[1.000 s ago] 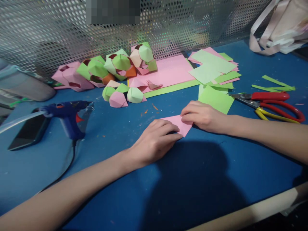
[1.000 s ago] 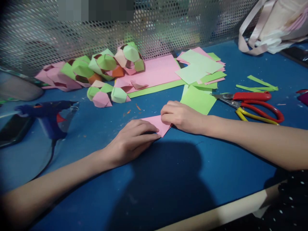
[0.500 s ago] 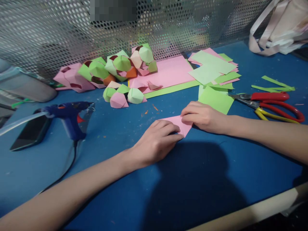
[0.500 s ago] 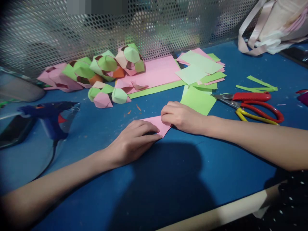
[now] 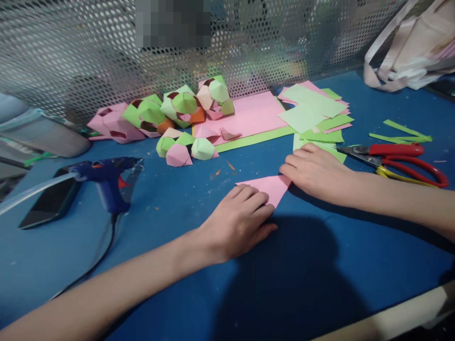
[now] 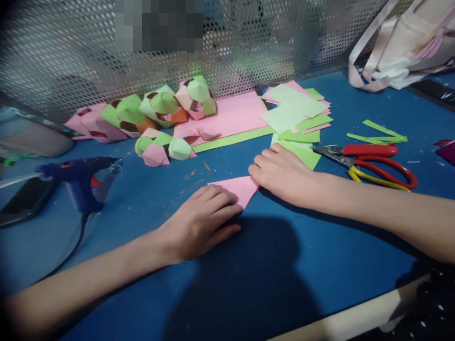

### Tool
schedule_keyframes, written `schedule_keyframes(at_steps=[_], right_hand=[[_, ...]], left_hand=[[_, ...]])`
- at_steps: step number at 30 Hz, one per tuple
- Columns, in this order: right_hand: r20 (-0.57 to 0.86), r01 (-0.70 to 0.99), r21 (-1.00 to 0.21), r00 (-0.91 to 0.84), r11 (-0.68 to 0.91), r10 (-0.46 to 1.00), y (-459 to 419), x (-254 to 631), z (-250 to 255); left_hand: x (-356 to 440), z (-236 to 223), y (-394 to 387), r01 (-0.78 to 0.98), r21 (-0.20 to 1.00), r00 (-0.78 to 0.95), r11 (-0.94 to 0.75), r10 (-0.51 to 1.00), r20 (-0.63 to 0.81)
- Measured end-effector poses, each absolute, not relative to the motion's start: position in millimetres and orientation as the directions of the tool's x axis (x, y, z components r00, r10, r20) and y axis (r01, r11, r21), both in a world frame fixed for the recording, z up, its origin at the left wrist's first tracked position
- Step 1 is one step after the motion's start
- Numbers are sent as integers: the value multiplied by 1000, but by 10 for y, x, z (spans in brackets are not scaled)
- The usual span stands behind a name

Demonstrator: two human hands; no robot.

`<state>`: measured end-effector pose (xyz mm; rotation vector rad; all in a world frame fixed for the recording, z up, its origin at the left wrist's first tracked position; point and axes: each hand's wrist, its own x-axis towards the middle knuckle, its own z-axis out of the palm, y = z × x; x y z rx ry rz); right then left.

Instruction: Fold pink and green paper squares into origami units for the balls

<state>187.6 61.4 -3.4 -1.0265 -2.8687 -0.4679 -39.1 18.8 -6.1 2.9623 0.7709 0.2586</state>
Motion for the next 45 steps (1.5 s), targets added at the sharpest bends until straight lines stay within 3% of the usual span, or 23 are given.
schedule_keyframes(at_steps=[5, 9, 11, 14, 21, 23, 27, 36, 45], right_hand=[[115, 657, 225, -752, 720, 649, 621, 2043, 120], [264, 695, 93, -708, 713, 655, 557, 1952, 165], [361, 591, -32, -745, 806, 561, 486, 1813, 71], [362, 446, -99, -817, 890, 450, 379, 1659, -136], [38, 606, 135, -793, 784, 608, 294, 1745, -27], [5, 602, 196, -790, 774, 613, 290, 1751, 45], [67, 575, 258, -812, 776, 579, 262, 1709, 14], [169, 599, 334, -798, 728, 579, 206, 1689, -198], [127, 577, 351, -809, 737, 573, 275, 1702, -131]], left_hand=[[-380, -70, 161, 477, 105, 857, -873, 488, 165], [-382, -99, 152, 478, 98, 858, -873, 488, 162], [-382, -123, 150, 474, 80, 857, -877, 480, 186], [-379, -143, 145, 467, 50, 858, -883, 466, 215], [-401, -117, 142, 477, 94, 858, -874, 486, 166], [-419, -135, 141, 479, 98, 853, -872, 489, 183], [-439, -178, 146, 499, 59, 838, -865, 499, 221], [-395, -177, 173, 546, -8, 830, -838, 540, 142], [-458, -183, 146, 631, -55, 771, -774, 618, 151]])
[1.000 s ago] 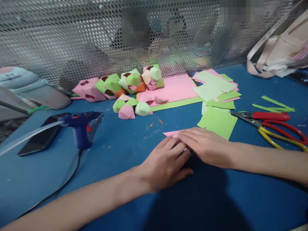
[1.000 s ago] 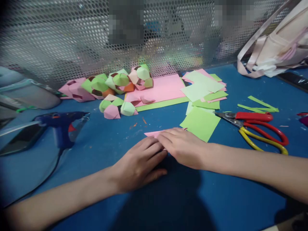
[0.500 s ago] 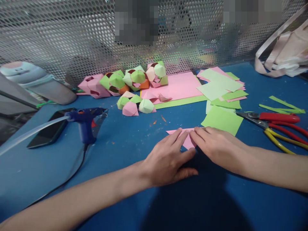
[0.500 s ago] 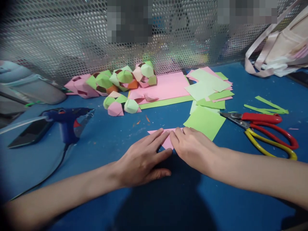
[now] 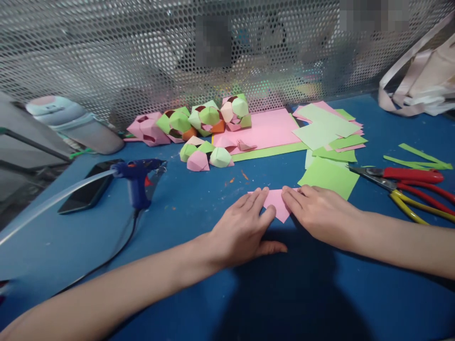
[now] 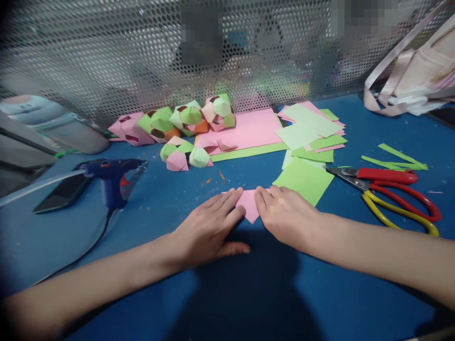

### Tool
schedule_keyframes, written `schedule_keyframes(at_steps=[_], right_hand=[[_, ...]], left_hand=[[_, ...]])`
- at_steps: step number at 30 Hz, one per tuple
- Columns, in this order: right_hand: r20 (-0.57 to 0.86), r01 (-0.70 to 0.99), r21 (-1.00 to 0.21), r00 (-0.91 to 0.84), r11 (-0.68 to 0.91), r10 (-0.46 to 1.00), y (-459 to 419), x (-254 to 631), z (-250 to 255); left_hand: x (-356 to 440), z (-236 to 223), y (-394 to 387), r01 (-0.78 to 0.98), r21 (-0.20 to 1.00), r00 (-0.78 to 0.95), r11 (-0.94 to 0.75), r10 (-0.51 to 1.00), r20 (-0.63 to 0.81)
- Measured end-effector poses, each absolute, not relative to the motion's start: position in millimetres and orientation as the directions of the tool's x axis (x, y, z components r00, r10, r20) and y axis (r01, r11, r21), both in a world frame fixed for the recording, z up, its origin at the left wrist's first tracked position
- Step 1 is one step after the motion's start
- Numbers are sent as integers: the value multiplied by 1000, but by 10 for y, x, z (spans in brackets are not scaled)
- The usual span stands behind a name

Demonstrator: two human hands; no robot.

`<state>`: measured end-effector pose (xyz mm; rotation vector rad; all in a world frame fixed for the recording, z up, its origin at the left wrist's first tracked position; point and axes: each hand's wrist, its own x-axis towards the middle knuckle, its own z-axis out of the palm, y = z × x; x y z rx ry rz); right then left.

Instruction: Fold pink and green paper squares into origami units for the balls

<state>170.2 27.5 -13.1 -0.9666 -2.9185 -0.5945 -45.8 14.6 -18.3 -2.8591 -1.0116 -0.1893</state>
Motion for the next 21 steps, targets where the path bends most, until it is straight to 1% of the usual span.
schedule_keyframes(at_steps=[4, 8, 16, 19, 21], right_hand=[[97, 560, 384, -815, 734, 571, 294, 1728, -111], [78, 548, 409, -818, 730, 570, 309, 1766, -96], [-10, 566, 387, -787, 728, 617, 336, 1801, -13], [35, 610, 360, -765, 705, 644, 343, 1777, -27], [101, 620, 362, -768, 696, 632, 352, 1754, -71]], left_hand=[[-508, -188, 157, 644, -69, 759, -762, 626, 180], [-566, -185, 162, 675, -99, 735, -731, 656, 170], [-664, -141, 191, 719, -99, 694, -688, 702, 158], [-628, -157, 223, 702, -90, 708, -707, 678, 197], [-587, -191, 250, 643, -63, 754, -764, 615, 232]])
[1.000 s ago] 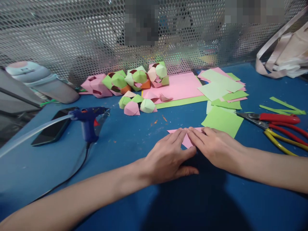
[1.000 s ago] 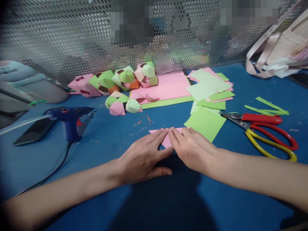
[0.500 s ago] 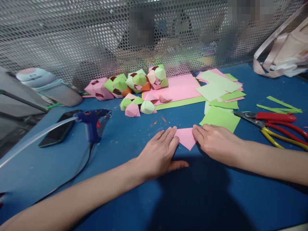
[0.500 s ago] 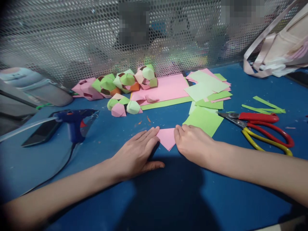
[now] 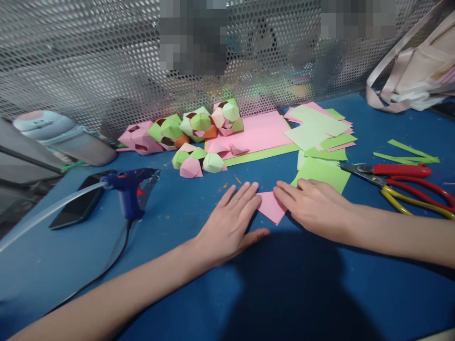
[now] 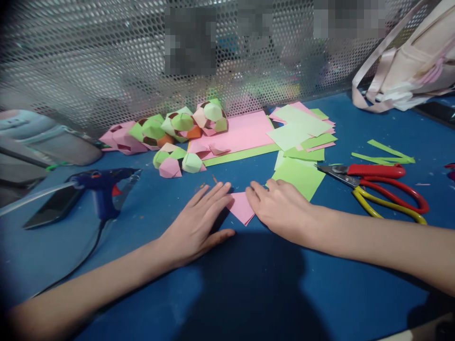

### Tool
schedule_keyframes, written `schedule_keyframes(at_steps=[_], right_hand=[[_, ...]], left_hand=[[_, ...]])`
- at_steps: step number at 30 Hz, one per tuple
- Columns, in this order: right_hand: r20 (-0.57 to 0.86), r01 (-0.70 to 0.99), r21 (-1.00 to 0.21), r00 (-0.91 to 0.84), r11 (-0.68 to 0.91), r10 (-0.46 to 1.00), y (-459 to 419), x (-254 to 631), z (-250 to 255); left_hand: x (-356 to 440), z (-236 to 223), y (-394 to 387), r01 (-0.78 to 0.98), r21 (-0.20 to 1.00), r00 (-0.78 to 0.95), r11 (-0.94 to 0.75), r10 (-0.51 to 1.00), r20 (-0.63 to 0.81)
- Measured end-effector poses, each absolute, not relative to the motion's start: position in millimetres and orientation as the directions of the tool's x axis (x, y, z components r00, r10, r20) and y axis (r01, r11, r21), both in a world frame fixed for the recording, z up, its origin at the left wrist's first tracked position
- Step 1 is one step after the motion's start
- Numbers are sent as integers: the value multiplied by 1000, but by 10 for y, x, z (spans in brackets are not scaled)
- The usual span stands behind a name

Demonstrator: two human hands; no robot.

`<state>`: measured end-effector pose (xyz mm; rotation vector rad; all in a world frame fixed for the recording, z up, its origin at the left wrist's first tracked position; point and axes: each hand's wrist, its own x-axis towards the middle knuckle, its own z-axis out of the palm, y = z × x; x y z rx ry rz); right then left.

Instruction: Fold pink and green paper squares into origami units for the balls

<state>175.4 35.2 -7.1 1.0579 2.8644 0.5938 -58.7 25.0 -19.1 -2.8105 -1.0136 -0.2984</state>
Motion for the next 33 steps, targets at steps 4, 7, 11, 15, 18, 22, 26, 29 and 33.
schedule_keyframes(at_steps=[4, 7, 11, 15, 18, 22, 26, 29, 33], right_hand=[[121, 572, 346, -814, 744, 569, 388, 1729, -156], [87, 571, 344, -810, 746, 580, 417, 1754, -141], [75, 587, 301, -800, 752, 595, 485, 1826, -54], [117, 614, 132, -789, 778, 602, 613, 1878, -17], [193, 682, -31, -713, 730, 674, 706, 1888, -21], [253, 697, -344, -576, 629, 777, 789, 1873, -13], [232, 600, -675, -380, 430, 895, 852, 1851, -21], [183, 474, -824, -295, 310, 938, 883, 1832, -55], [93, 362, -914, -247, 181, 965, 849, 1794, -88]], left_hand=[[-504, -240, 289, 563, -1, 801, -826, 546, 246], [-480, -208, 294, 594, -9, 785, -804, 577, 226], [-501, -155, 291, 621, -11, 763, -784, 601, 236], [-527, -172, 321, 606, 55, 743, -794, 589, 318], [-531, -192, 363, 632, 152, 695, -760, 642, 323], [-533, -201, 409, 667, 255, 639, -701, 713, 289], [-540, -202, 427, 667, 281, 624, -690, 723, 295], [-545, -194, 446, 685, 283, 579, -672, 737, 349], [-547, -187, 470, 724, 308, 481, -617, 772, 415]])
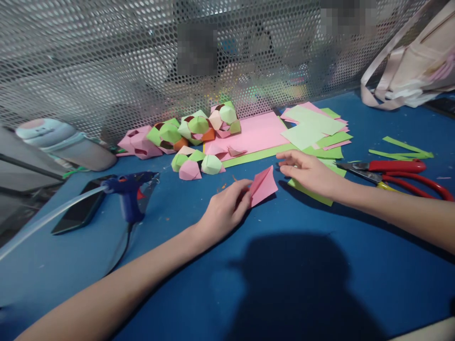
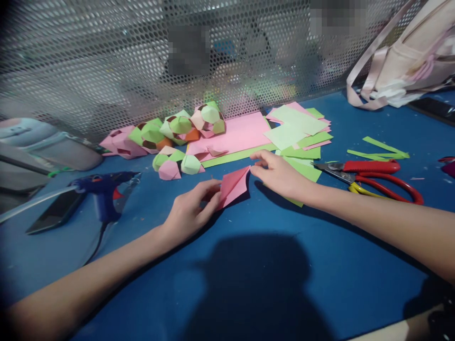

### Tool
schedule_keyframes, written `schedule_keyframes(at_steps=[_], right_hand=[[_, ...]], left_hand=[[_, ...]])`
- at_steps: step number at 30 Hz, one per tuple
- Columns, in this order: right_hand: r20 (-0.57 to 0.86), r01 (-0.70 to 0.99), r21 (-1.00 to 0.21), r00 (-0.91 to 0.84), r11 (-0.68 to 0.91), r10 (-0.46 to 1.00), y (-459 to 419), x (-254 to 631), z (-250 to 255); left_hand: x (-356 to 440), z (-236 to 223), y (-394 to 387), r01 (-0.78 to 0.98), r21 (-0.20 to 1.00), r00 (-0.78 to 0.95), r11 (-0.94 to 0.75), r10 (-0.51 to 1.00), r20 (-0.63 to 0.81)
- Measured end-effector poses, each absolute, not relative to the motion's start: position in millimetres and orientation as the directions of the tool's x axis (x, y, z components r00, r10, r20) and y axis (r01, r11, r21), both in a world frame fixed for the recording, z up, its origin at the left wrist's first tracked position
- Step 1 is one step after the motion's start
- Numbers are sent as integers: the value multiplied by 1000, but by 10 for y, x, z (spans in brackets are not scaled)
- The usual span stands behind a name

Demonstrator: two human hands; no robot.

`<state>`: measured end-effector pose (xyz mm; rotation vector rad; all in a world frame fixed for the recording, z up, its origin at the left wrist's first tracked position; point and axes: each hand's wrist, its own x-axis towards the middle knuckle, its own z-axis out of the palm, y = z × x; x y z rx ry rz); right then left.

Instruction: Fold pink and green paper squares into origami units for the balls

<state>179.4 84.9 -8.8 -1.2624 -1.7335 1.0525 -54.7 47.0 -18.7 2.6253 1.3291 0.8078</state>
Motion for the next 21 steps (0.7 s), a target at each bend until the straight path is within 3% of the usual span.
schedule_keyframes(at_steps=[7, 12, 16, 19, 21], right_hand=[[45, 186, -978, -277, 99, 960, 692, 1682, -239], [138, 110, -976, -348, 187, 927, 642, 1627, -286], [211, 144, -952, -328, 270, 921, 630, 1628, -250], [181, 190, -950, -315, 248, 932, 635, 1645, -233], [143, 231, -946, -338, 230, 930, 643, 1661, -223]], left_hand=[[-490, -195, 383, 651, 569, 312, -502, 861, 402], [-422, -108, 363, 354, 900, 158, -253, 965, 209], [-409, -91, 392, 289, 955, 113, -72, 993, 41], [-404, -137, 404, 85, 996, 168, 16, 985, -30], [-410, -165, 413, 49, 998, 190, 48, 980, -57]])
